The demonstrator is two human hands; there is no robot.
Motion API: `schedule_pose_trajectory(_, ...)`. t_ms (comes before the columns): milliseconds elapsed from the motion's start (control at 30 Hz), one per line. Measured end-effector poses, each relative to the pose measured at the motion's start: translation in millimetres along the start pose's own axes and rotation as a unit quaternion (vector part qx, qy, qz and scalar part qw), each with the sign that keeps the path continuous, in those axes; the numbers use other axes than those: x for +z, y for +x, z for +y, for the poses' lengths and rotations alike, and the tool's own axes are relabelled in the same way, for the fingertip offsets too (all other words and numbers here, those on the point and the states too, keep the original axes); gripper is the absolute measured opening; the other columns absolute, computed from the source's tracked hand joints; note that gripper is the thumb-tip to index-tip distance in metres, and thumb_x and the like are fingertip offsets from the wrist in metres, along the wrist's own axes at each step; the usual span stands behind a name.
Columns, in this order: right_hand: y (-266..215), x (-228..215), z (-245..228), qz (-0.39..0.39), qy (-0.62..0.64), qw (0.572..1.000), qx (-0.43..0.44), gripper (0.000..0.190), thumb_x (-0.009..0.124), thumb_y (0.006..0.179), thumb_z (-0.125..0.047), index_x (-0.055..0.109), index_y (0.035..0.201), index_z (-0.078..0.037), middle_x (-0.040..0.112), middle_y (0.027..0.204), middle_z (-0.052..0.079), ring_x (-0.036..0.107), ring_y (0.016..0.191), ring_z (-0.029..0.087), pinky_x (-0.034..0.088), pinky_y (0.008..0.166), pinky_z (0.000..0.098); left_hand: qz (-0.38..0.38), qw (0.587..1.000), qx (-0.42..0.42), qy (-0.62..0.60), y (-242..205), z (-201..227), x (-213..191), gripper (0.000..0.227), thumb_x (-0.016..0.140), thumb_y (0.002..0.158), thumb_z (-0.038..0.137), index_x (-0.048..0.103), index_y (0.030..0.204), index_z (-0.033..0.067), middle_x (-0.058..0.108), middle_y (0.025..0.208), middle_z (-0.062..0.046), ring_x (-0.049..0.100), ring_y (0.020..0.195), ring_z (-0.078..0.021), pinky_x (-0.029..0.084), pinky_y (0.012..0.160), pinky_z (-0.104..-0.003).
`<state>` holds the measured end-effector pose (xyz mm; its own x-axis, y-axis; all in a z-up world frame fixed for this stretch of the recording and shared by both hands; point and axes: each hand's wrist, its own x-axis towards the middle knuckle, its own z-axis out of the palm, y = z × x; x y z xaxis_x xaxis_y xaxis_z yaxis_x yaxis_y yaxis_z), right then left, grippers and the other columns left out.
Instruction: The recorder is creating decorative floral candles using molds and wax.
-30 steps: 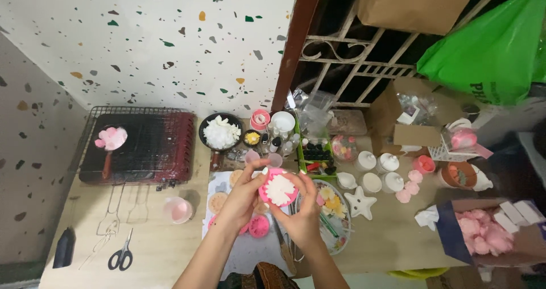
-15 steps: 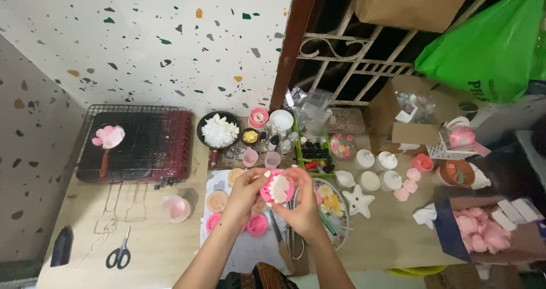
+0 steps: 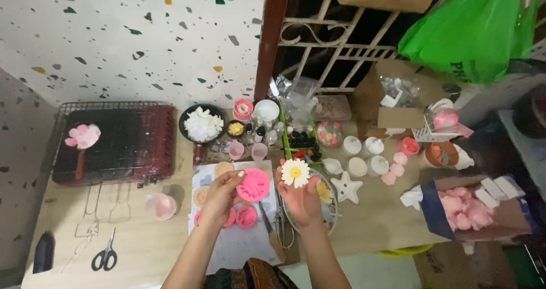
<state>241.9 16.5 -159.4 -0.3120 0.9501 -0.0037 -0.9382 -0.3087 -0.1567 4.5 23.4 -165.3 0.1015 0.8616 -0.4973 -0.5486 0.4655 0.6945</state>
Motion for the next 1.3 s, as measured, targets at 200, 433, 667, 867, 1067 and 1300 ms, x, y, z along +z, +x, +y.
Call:
schedule_pose_trajectory(200,-2.6,-18.4,-16.4,-0.005,0.021,1.000,0.011,0.089,0.077,0.084,-0.044,0.039,0.154,-0.004,0.045,0.157,0.015,0.047,0.137,0.033,0.046,0.104,0.0425,0.013,1.000,-0.003,-0.022,13.3,-21.2,-31.1,0.019,0.065,0.097,0.016,0.065,0.111,0.0037,0.073,0.096,-0.007,0.071,0.080,-0.0148,0.060,0.067,-0.029)
schedule_pose_trajectory(433,-7.2,-26.4,-35.5,-0.012,0.015,1.000,0.018,0.082,0.073,0.089,-0.046,0.041,0.154,-0.006,0.045,0.157,0.015,0.048,0.137,0.032,0.047,0.105,0.0407,0.027,0.999,-0.012,-0.017,2.8,-19.5,-22.8,0.019,0.064,0.096,0.016,0.065,0.112,0.0053,0.074,0.095,-0.005,0.069,0.078,-0.0122,0.049,0.056,-0.024)
schedule_pose_trajectory(667,-17.5,-86.0,-114.3,0.162,-0.206,0.963,-0.056,0.053,0.059,0.104,-0.037,0.049,0.138,0.002,0.061,0.134,0.020,0.064,0.118,0.033,0.056,0.095,0.0476,0.089,0.995,-0.026,0.029,20.0,-55.6,-49.0,0.026,0.064,0.095,0.019,0.063,0.116,0.0033,0.071,0.099,-0.005,0.069,0.087,-0.0149,0.060,0.073,-0.032)
schedule_pose_trajectory(867,-49.8,-195.2,-165.7,0.349,-0.448,0.817,-0.101,0.036,0.060,0.097,-0.015,0.057,0.129,0.001,0.066,0.113,0.010,0.068,0.100,0.022,0.062,0.082,0.0437,0.234,0.960,-0.008,0.156,41.2,-148.3,-146.5,0.031,0.072,0.092,0.023,0.066,0.116,0.0031,0.068,0.103,-0.008,0.064,0.084,-0.0190,0.056,0.070,-0.037)
schedule_pose_trajectory(1067,-81.7,-290.7,-173.7,0.438,-0.538,0.717,-0.073,0.042,0.066,0.091,-0.007,0.058,0.130,0.005,0.066,0.104,0.014,0.065,0.071,0.019,0.059,0.062,0.0360,0.291,0.950,-0.036,0.105,44.8,-193.3,-186.7,0.033,0.070,0.091,0.023,0.065,0.118,0.0044,0.068,0.104,-0.011,0.065,0.099,-0.0301,0.056,0.079,-0.050)
schedule_pose_trajectory(1300,-79.7,-303.2,-162.1,0.443,-0.494,0.740,-0.112,0.046,0.071,0.087,-0.007,0.056,0.128,0.010,0.070,0.083,0.013,0.064,0.063,0.022,0.052,0.056,0.0353,0.220,0.938,-0.103,-0.249,99.4,-201.5,-231.8,0.024,0.059,0.092,0.023,0.064,0.113,0.0134,0.071,0.099,-0.004,0.070,0.093,-0.0238,0.063,0.075,-0.049)
